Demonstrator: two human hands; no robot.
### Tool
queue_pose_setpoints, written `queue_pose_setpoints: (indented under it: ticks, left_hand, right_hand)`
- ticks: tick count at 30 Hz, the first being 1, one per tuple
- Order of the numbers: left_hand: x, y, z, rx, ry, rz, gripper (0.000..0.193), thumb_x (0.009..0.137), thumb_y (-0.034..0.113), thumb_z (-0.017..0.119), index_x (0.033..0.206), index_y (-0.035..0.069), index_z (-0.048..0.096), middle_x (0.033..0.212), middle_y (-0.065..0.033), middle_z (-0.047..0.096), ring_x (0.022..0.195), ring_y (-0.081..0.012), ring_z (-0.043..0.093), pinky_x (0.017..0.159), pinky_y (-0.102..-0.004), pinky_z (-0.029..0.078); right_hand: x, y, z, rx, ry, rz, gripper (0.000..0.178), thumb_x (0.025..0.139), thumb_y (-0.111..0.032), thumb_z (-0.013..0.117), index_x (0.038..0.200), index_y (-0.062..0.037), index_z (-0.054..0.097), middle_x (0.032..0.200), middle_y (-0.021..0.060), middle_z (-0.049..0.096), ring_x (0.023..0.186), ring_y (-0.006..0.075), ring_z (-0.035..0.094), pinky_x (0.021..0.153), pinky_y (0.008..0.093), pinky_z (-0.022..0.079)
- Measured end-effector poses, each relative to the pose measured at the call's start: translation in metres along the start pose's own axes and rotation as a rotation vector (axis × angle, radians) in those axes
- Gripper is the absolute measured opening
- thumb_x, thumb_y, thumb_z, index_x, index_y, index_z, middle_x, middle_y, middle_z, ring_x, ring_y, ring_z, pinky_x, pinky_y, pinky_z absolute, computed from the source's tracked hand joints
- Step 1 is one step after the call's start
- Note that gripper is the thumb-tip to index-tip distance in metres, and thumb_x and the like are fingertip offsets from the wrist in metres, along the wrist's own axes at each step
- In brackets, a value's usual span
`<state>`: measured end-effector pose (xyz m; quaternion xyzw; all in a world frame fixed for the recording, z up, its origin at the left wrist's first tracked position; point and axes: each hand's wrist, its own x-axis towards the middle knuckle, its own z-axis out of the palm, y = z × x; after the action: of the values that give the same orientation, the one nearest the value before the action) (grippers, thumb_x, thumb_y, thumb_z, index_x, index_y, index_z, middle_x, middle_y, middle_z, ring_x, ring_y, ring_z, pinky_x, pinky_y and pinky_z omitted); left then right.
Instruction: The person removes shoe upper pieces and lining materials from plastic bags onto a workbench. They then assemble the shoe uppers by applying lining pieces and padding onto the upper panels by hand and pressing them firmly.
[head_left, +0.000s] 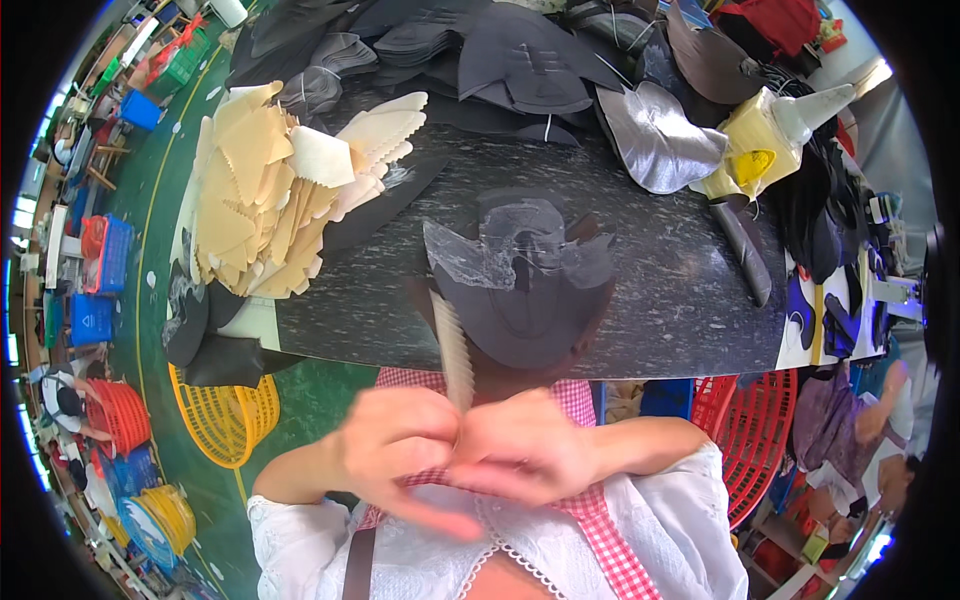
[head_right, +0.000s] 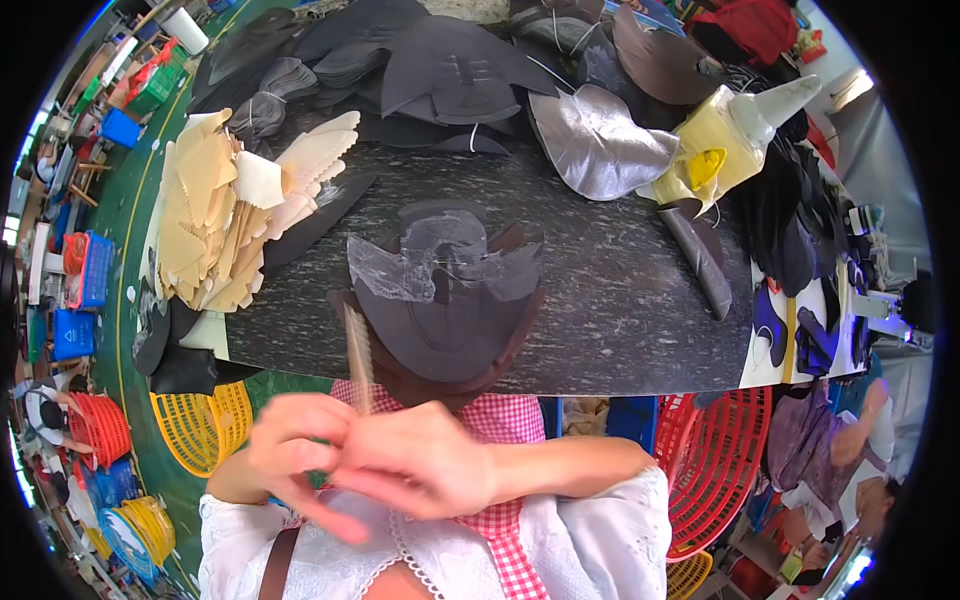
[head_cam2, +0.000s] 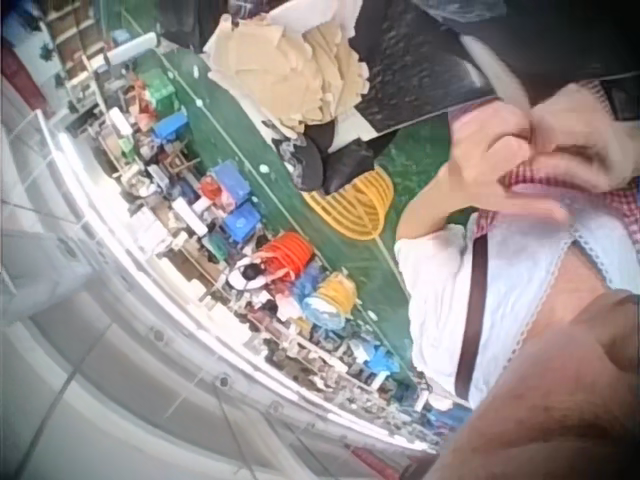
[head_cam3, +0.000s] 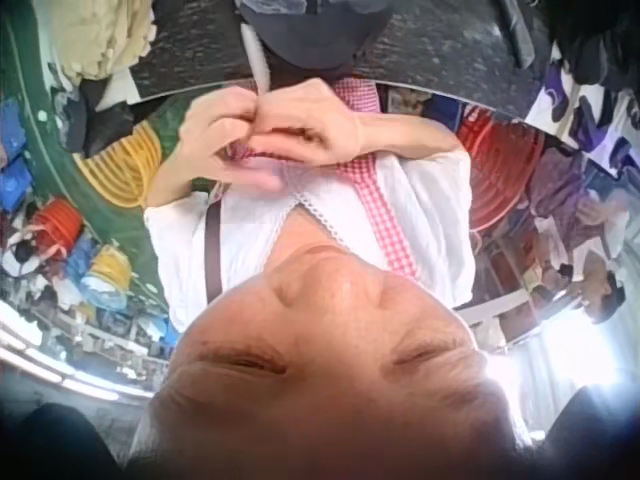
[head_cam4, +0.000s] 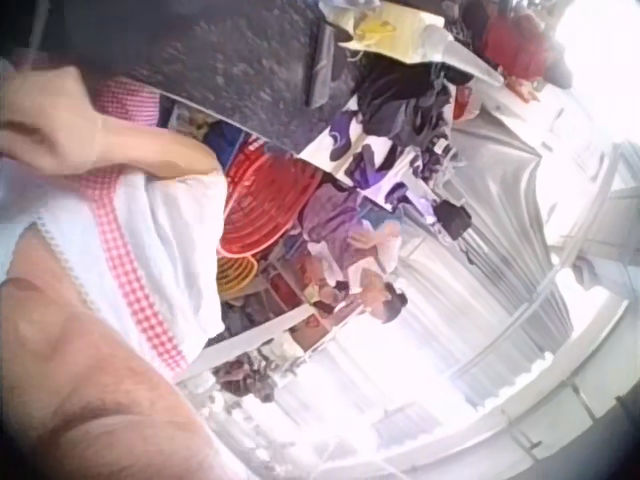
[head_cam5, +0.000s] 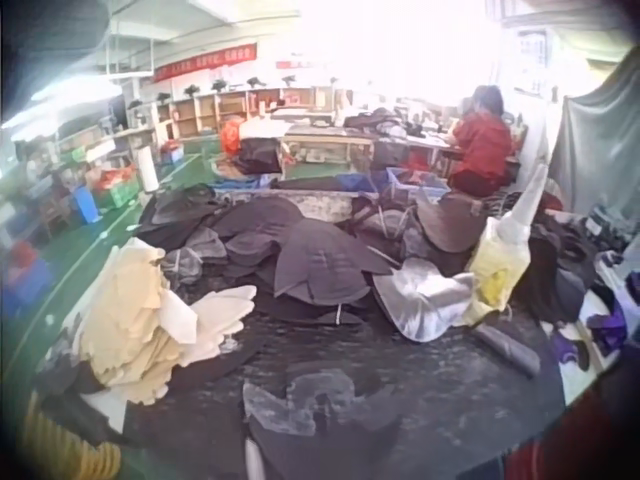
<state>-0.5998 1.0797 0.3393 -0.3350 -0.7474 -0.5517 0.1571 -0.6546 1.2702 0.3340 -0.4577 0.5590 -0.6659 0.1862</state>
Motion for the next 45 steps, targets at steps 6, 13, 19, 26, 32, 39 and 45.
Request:
queue_pose_setpoints:
  ticks: [6, 13, 19, 26, 32, 39, 45]
  left_hand:
    - [0.007, 0.007, -0.004, -0.046, -0.104, -0.170, 0.031, 0.066, 0.012, 0.084, 0.069, 0.003, 0.055, 0.071, -0.0078, 0.055, 0.072, -0.0240, 0.062, 0.062, -0.0331, 0.052]
    - [-0.014, -0.009, 0.037, -1.602, 0.551, -0.539, 0.017, 0.093, 0.025, 0.050, 0.089, 0.010, 0.056, 0.113, -0.0150, 0.048, 0.106, -0.0325, 0.051, 0.103, -0.0515, 0.033]
    - [0.010, -0.016, -0.027, -1.171, -0.056, 0.009, 0.026, 0.098, 0.028, 0.049, 0.080, 0.010, 0.050, 0.079, -0.0148, 0.063, 0.068, -0.0264, 0.064, 0.077, -0.0520, 0.051]
    - [0.026, -0.032, 0.010, -0.204, -0.339, -0.659, 0.047, 0.074, 0.024, 0.079, 0.107, 0.002, 0.054, 0.095, -0.0087, 0.063, 0.074, -0.0167, 0.066, 0.069, -0.0283, 0.051]
    - [0.044, -0.059, -0.006, -0.072, -0.020, -0.853, 0.029, 0.079, 0.006, 0.069, 0.104, 0.007, 0.055, 0.064, 0.0029, 0.057, 0.051, -0.0025, 0.048, 0.053, -0.0194, 0.040]
    - [0.023, -0.073, 0.010, 0.307, -0.132, -0.705, 0.028, 0.077, 0.012, 0.072, 0.101, 0.008, 0.058, 0.061, -0.0019, 0.054, 0.048, -0.0135, 0.053, 0.053, -0.0265, 0.046]
    - [0.037, -0.059, 0.001, 0.698, -0.377, 0.050, 0.049, 0.066, 0.023, 0.078, 0.106, 0.003, 0.060, 0.102, -0.0113, 0.062, 0.095, -0.0301, 0.062, 0.078, -0.0364, 0.053]
  right_hand:
    - [-0.004, 0.004, -0.002, 0.039, -0.061, -0.018, 0.012, 0.083, -0.009, 0.068, 0.078, -0.0034, 0.058, 0.073, 0.0090, 0.056, 0.063, 0.0268, 0.058, 0.054, 0.0342, 0.045]
    - [-0.039, 0.025, -0.032, 1.053, 0.132, 0.039, 0.023, 0.080, -0.006, 0.061, 0.060, -0.0027, 0.050, 0.088, 0.0241, 0.066, 0.086, 0.0257, 0.065, 0.073, 0.0334, 0.050]
    - [-0.050, -0.026, -0.095, -0.212, -0.290, 0.948, 0.033, 0.082, -0.033, 0.071, 0.088, -0.0034, 0.060, 0.073, 0.0115, 0.063, 0.070, 0.0183, 0.066, 0.059, 0.0286, 0.049]
    - [-0.054, -0.008, -0.059, -0.337, 0.012, 0.302, 0.021, 0.078, -0.020, 0.070, 0.083, -0.0004, 0.063, 0.083, 0.0107, 0.062, 0.074, 0.0268, 0.060, 0.065, 0.0334, 0.047]
    - [-0.035, 0.017, -0.103, -0.682, 0.280, 0.334, 0.021, 0.075, -0.007, 0.070, 0.068, 0.0015, 0.053, 0.088, 0.0127, 0.059, 0.072, 0.0254, 0.059, 0.063, 0.0305, 0.047]
    - [-0.035, 0.039, -0.098, -0.928, 0.222, 0.214, 0.026, 0.072, -0.008, 0.074, 0.064, -0.0016, 0.051, 0.085, 0.0100, 0.055, 0.068, 0.0256, 0.055, 0.059, 0.0338, 0.046]
    - [-0.034, 0.036, -0.111, -0.856, 0.118, 0.291, 0.028, 0.071, -0.008, 0.077, 0.065, 0.0000, 0.050, 0.080, 0.0095, 0.051, 0.062, 0.0231, 0.052, 0.055, 0.0323, 0.044]
